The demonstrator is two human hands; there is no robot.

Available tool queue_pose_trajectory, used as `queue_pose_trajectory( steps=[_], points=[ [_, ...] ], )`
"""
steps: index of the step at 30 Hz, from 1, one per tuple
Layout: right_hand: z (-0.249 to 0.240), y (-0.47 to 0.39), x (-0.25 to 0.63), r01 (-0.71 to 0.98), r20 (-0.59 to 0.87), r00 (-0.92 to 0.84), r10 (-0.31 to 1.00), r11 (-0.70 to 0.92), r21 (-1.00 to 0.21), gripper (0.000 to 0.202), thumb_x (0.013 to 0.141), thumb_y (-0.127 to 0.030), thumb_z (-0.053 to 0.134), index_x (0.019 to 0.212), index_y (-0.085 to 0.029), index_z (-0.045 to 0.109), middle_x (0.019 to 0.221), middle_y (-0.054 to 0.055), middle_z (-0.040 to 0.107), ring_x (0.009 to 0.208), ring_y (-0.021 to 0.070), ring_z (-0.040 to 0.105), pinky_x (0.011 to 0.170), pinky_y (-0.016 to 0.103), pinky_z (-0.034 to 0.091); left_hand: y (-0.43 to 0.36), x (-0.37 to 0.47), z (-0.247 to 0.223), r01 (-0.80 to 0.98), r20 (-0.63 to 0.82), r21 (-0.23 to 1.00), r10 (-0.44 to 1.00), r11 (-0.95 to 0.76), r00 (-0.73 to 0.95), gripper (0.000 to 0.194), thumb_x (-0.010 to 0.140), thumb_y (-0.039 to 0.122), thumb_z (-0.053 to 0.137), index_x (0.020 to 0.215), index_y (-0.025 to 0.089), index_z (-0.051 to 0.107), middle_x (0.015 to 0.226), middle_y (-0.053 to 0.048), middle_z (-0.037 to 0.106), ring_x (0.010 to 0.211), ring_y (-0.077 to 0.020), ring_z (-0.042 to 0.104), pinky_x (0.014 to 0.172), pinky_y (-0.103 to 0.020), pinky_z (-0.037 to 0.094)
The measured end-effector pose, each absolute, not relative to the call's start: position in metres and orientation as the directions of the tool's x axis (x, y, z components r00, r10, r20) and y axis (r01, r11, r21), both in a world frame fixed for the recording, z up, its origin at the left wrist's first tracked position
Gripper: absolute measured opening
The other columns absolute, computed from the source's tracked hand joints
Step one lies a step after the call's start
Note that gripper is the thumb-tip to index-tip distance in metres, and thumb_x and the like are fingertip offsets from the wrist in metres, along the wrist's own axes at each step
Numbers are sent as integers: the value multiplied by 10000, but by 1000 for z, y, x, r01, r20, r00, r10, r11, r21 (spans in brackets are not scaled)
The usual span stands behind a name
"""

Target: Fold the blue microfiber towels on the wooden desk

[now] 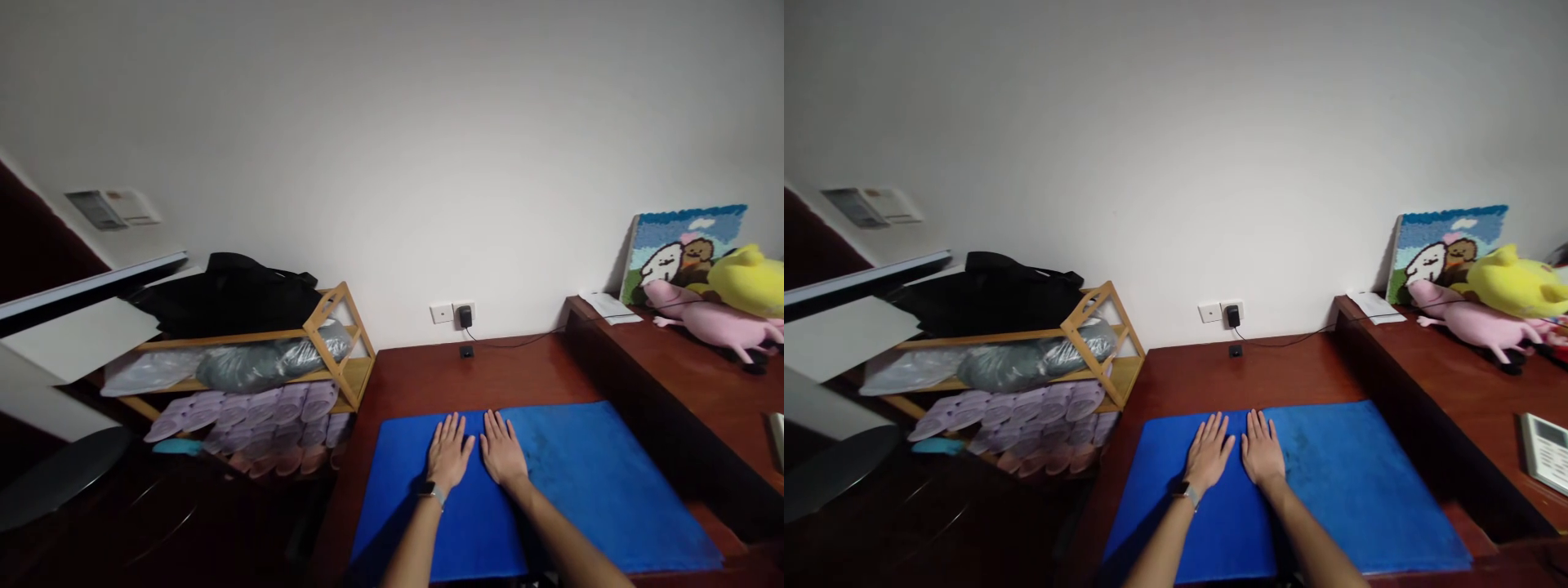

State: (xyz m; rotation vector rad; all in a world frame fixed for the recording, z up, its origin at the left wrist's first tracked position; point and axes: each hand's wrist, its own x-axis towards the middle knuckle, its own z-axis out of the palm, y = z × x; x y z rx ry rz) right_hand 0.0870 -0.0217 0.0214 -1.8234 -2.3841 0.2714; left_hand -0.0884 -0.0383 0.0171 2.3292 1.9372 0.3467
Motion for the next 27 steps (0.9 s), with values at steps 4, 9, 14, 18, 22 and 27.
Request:
queue_pose_trajectory(
  steps=[4, 9, 14, 18, 22, 27],
  points=[
    [30, -25, 86, 940, -2, -250, 968, 242, -242, 656, 1039, -357, 200, 1631, -82, 264, 1710, 86, 229, 1606, 237, 149, 1307, 469, 102, -47, -165, 20, 987, 68, 160, 998, -10, -1, 723, 1061, 616, 185, 1637, 201, 322, 1710, -92, 302, 1591, -264, 255, 1305, -518, 219],
    [29, -25, 86, 942, -13, -247, 969, 236, -238, 660, 1038, -369, 203, 1632, -88, 267, 1711, 75, 235, 1604, 238, 158, 1307, 469, 110, -59, -250, 17, 983, 72, 122, 987, 135, -145, 718, 1060, 594, 211, 1642, 184, 303, 1716, -99, 283, 1592, -273, 244, 1292, -511, 239],
    [23, -24, 86, 940, 1, -254, 967, 247, -236, 663, 1041, -381, 197, 1636, -93, 258, 1712, 71, 238, 1603, 235, 168, 1308, 462, 113, -62, -273, 14, 981, 74, 146, 987, 130, -142, 695, 1067, 544, 215, 1652, 174, 262, 1720, -91, 264, 1591, -261, 242, 1293, -501, 245],
    [22, -24, 86, 943, -2, -245, 969, 238, -233, 659, 1039, -371, 204, 1639, -104, 255, 1712, 72, 243, 1603, 234, 165, 1309, 469, 101, -63, -268, 23, 981, 70, 133, 986, 139, -149, 680, 1066, 498, 245, 1631, 126, 315, 1703, -112, 304, 1582, -257, 271, 1300, -490, 244],
    [23, -24, 84, 940, -8, -253, 967, 244, -240, 655, 1040, -367, 205, 1636, -101, 263, 1713, 74, 237, 1605, 245, 154, 1307, 478, 98, -61, -229, 39, 987, 232, 143, 967, 68, -100, 628, 1076, 442, 229, 1602, 140, 391, 1669, -108, 392, 1562, -253, 329, 1295, -491, 274],
    [17, -21, 85, 939, -6, -261, 965, 252, -236, 648, 1039, -354, 212, 1634, -103, 265, 1712, 85, 230, 1604, 253, 155, 1307, 492, 109, -48, -108, 38, 956, 281, 212, 950, -202, 138, 609, 1085, 455, 218, 1570, 177, 460, 1622, -87, 484, 1518, -231, 422, 1267, -443, 360]
  ],
)
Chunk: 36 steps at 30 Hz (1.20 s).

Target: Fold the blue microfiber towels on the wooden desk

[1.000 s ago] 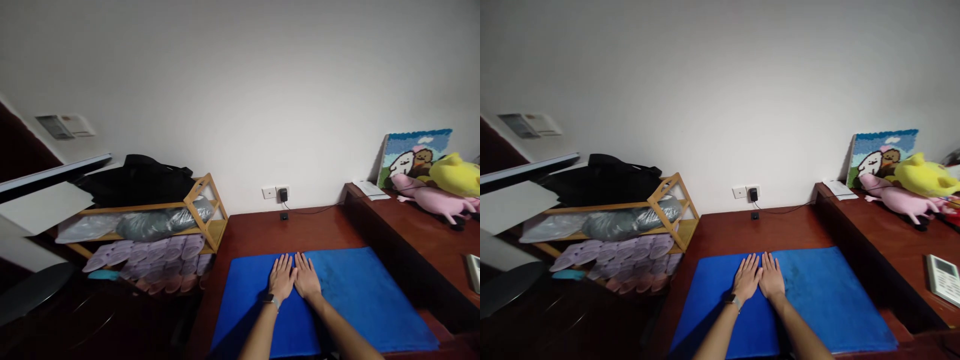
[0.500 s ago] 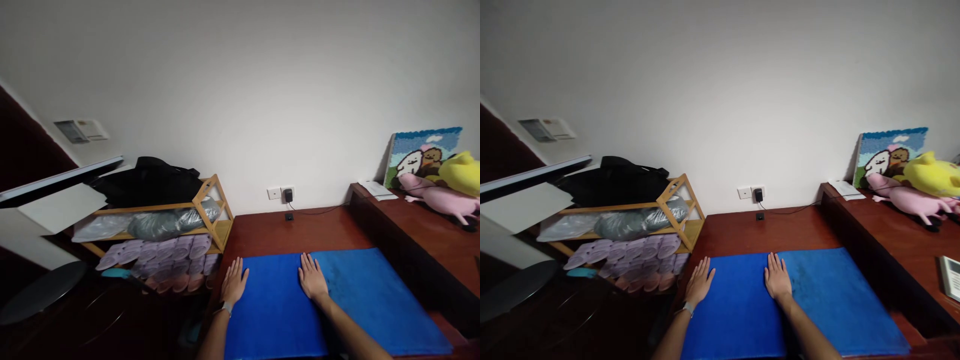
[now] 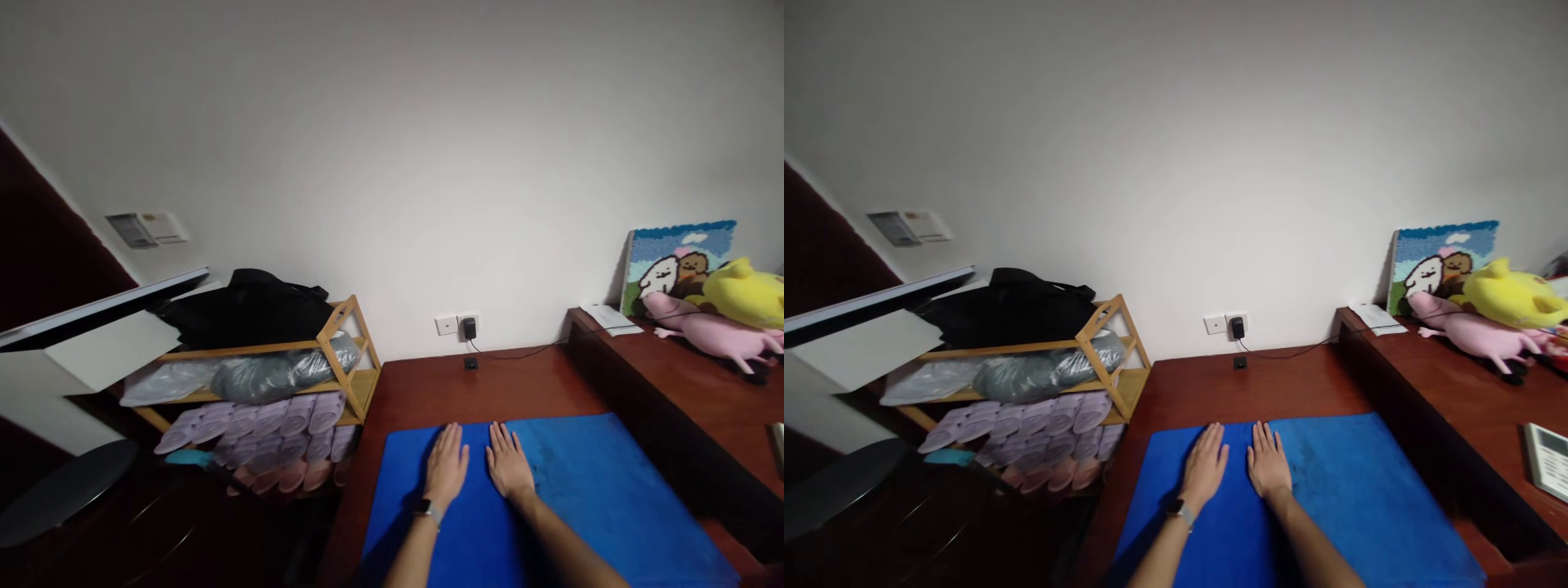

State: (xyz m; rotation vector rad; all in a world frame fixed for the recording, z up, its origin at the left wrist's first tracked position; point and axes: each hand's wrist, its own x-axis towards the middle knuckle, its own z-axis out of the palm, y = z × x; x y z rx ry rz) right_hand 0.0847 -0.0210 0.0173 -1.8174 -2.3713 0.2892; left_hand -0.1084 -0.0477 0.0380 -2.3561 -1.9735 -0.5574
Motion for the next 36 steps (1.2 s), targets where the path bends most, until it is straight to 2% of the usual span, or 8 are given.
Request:
queue_pose_trajectory(
  steps=[3, 7, 15, 20, 36],
  points=[
    [9, -18, 87, 928, 11, -311, 950, 306, -212, 647, 1018, -330, 294, 1637, -143, 271, 1718, 87, 207, 1608, 271, 126, 1306, 513, 115, -38, -50, 26, 920, 246, 261, 942, -292, 229, 615, 1081, 475, 237, 1601, 191, 403, 1645, -88, 443, 1536, -244, 388, 1273, -480, 352],
    [8, -17, 88, 921, 10, -341, 940, 337, -198, 659, 1001, -301, 327, 1640, -155, 265, 1722, 95, 179, 1608, 290, 117, 1303, 535, 124, -33, -35, 14, 921, 187, 295, 961, -253, 204, 635, 1089, 475, 158, 1616, 190, 369, 1663, -77, 410, 1557, -225, 342, 1297, -471, 305],
    [32, -23, 83, 938, -36, -259, 965, 242, -248, 661, 1025, -330, 224, 1631, -67, 241, 1714, 94, 207, 1607, 249, 136, 1310, 486, 101, -38, -86, 22, 950, 105, 202, 969, -240, 222, 721, 1069, 585, 176, 1629, 158, 331, 1684, -118, 359, 1568, -256, 314, 1293, -498, 296],
    [29, -24, 83, 930, -9, -245, 969, 233, -285, 655, 1029, -346, 225, 1632, -94, 270, 1709, 74, 235, 1602, 243, 165, 1310, 481, 114, -45, -132, 23, 974, 93, 167, 986, -154, 140, 730, 1065, 604, 183, 1643, 171, 294, 1697, -104, 330, 1578, -245, 287, 1303, -483, 266],
    [31, -26, 84, 938, -18, -260, 966, 248, -241, 667, 1043, -399, 191, 1636, -102, 267, 1711, 59, 231, 1602, 240, 163, 1311, 466, 107, -61, -263, 15, 990, 108, 137, 993, 26, -41, 761, 1048, 631, 274, 1650, 166, 271, 1707, -117, 289, 1583, -262, 260, 1294, -469, 267]
  ],
)
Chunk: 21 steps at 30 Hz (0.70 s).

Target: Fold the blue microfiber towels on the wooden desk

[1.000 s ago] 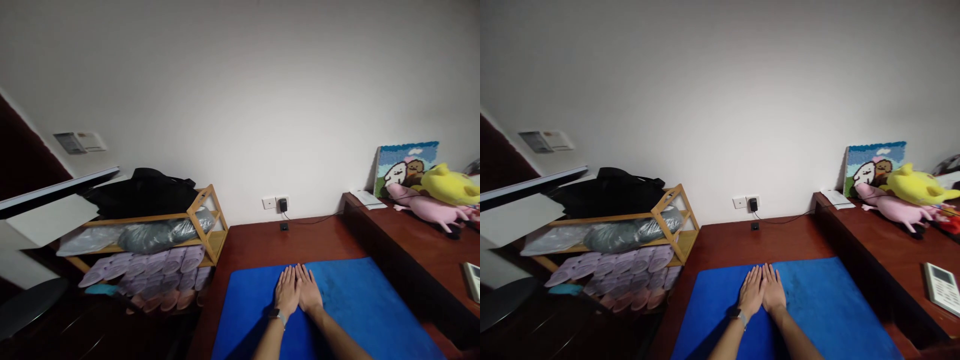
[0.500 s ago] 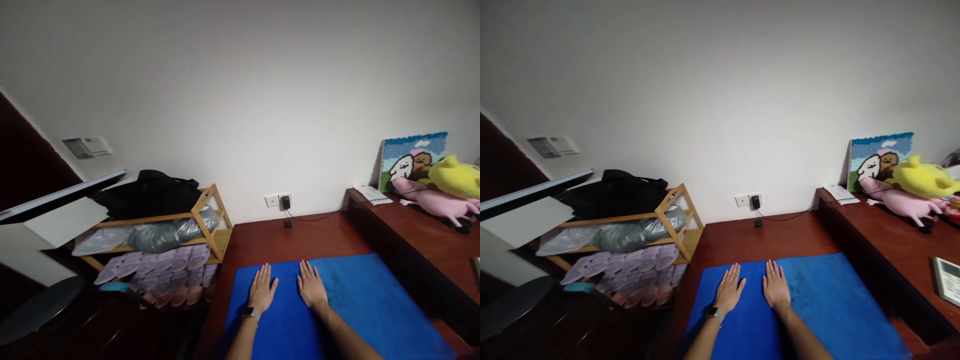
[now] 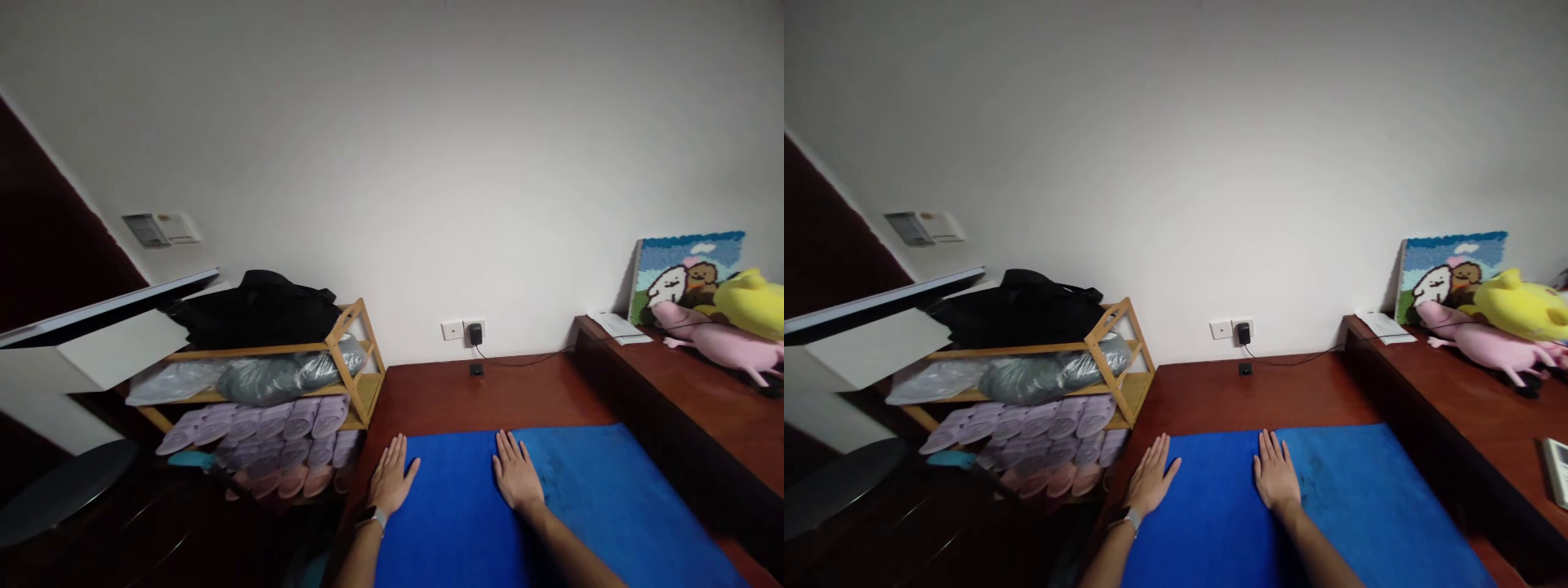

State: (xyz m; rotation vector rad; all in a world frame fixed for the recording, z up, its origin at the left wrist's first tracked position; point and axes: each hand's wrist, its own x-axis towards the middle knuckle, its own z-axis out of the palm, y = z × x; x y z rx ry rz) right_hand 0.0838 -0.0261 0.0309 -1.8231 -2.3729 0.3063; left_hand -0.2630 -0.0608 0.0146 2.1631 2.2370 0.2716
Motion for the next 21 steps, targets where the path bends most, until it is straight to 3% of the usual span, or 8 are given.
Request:
queue_pose_trajectory(
  steps=[10, 16, 21],
  points=[
    [28, -26, 84, 942, -25, -258, 966, 246, -226, 667, 1039, -387, 197, 1635, -96, 264, 1711, 66, 233, 1602, 240, 166, 1309, 473, 113, -70, -264, 29, 989, 141, 130, 986, 68, -86, 728, 1058, 572, 245, 1632, 130, 317, 1691, -134, 338, 1571, -265, 299, 1284, -465, 290],
    [23, -26, 86, 941, -1, -275, 961, 269, -204, 652, 1038, -359, 224, 1631, -95, 288, 1708, 97, 249, 1601, 262, 163, 1302, 488, 115, -83, -123, 25, 935, 189, 161, 940, -316, 285, 692, 1075, 548, 235, 1668, 194, 195, 1720, -61, 289, 1590, -222, 254, 1302, -429, 272],
    [17, -25, 89, 933, -12, -325, 946, 318, -167, 639, 1026, -312, 240, 1626, -103, 306, 1716, 86, 204, 1605, 267, 137, 1300, 497, 113, -82, -56, 14, 903, 169, 246, 933, -353, 318, 677, 1077, 540, 189, 1663, 203, 219, 1709, -77, 308, 1588, -231, 256, 1304, -464, 278]
  ],
)
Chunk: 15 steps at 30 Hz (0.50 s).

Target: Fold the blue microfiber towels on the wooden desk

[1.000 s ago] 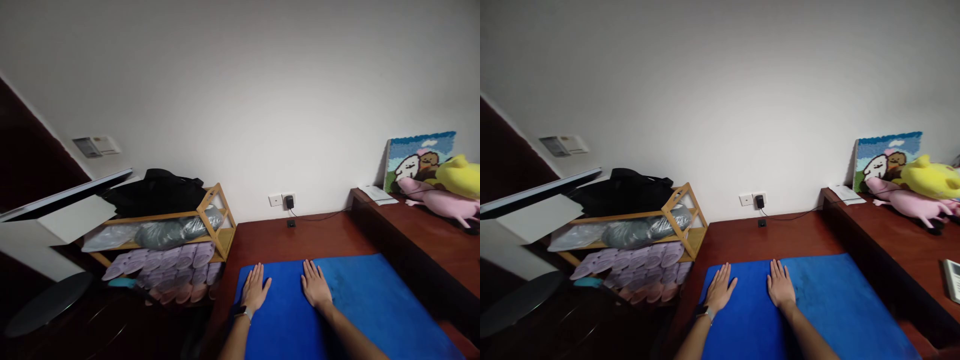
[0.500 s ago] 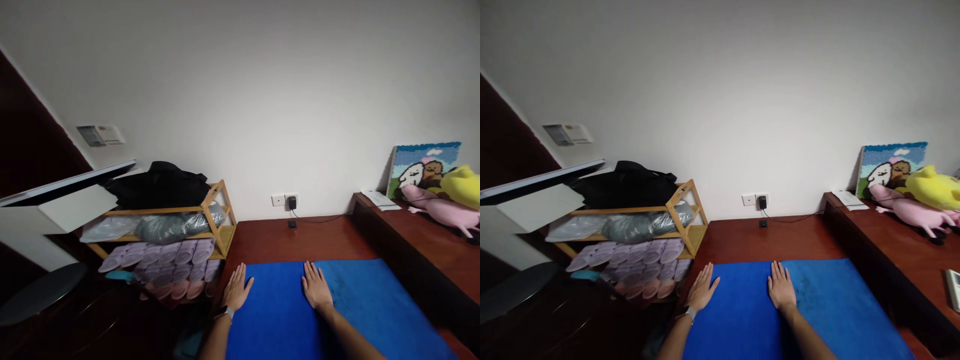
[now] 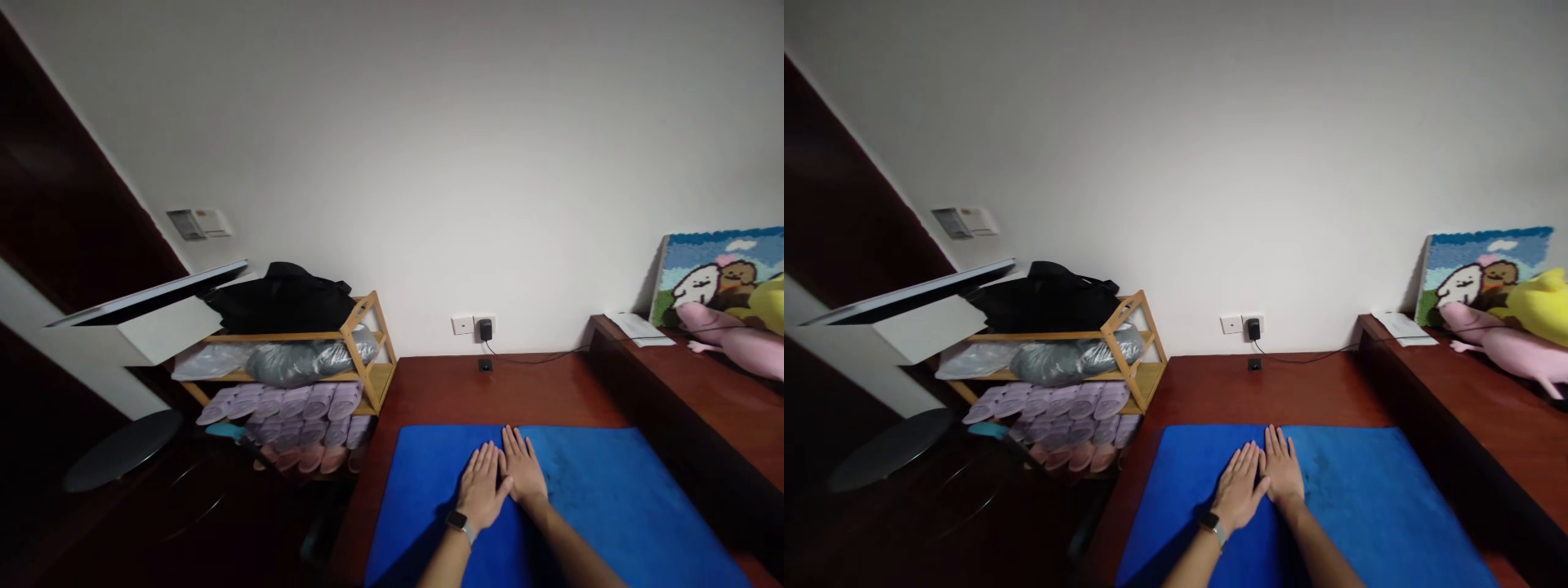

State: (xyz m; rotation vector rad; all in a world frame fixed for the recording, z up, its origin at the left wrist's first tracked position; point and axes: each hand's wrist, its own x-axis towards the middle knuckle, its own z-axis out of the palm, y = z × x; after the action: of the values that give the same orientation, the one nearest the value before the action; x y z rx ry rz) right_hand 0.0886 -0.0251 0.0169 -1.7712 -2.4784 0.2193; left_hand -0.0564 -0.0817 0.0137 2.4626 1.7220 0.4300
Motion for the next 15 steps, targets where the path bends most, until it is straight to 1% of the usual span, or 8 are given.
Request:
queue_pose_trajectory(
  steps=[3, 7, 11, 15],
  points=[
    [16, -24, 87, 936, 18, -290, 957, 288, -203, 651, 1034, -341, 228, 1629, -84, 287, 1708, 103, 231, 1603, 267, 156, 1300, 502, 116, -83, -79, 15, 927, 157, 225, 950, -301, 271, 686, 1076, 554, 206, 1665, 202, 204, 1712, -84, 287, 1588, -238, 252, 1302, -473, 284],
    [18, -24, 86, 933, 31, -265, 964, 265, -245, 660, 1036, -353, 216, 1625, -65, 287, 1702, 106, 259, 1599, 267, 177, 1305, 495, 112, -88, -139, 21, 966, 111, 182, 980, -182, 164, 717, 1074, 582, 220, 1662, 172, 199, 1710, -112, 271, 1584, -257, 259, 1300, -494, 281],
    [20, -25, 85, 935, 19, -260, 965, 257, -246, 665, 1033, -358, 209, 1625, -64, 284, 1704, 94, 259, 1598, 267, 183, 1306, 496, 120, -97, -192, 18, 987, 94, 150, 994, -65, 51, 724, 1074, 592, 230, 1663, 174, 193, 1709, -113, 273, 1581, -262, 265, 1297, -497, 280],
    [18, -24, 85, 934, 30, -264, 964, 264, -243, 666, 1028, -357, 218, 1622, -65, 298, 1697, 99, 280, 1594, 268, 203, 1304, 507, 138, -104, -224, 9, 990, 123, 142, 992, -12, -6, 726, 1071, 596, 237, 1665, 181, 188, 1712, -102, 270, 1580, -253, 270, 1296, -482, 279]
  ],
)
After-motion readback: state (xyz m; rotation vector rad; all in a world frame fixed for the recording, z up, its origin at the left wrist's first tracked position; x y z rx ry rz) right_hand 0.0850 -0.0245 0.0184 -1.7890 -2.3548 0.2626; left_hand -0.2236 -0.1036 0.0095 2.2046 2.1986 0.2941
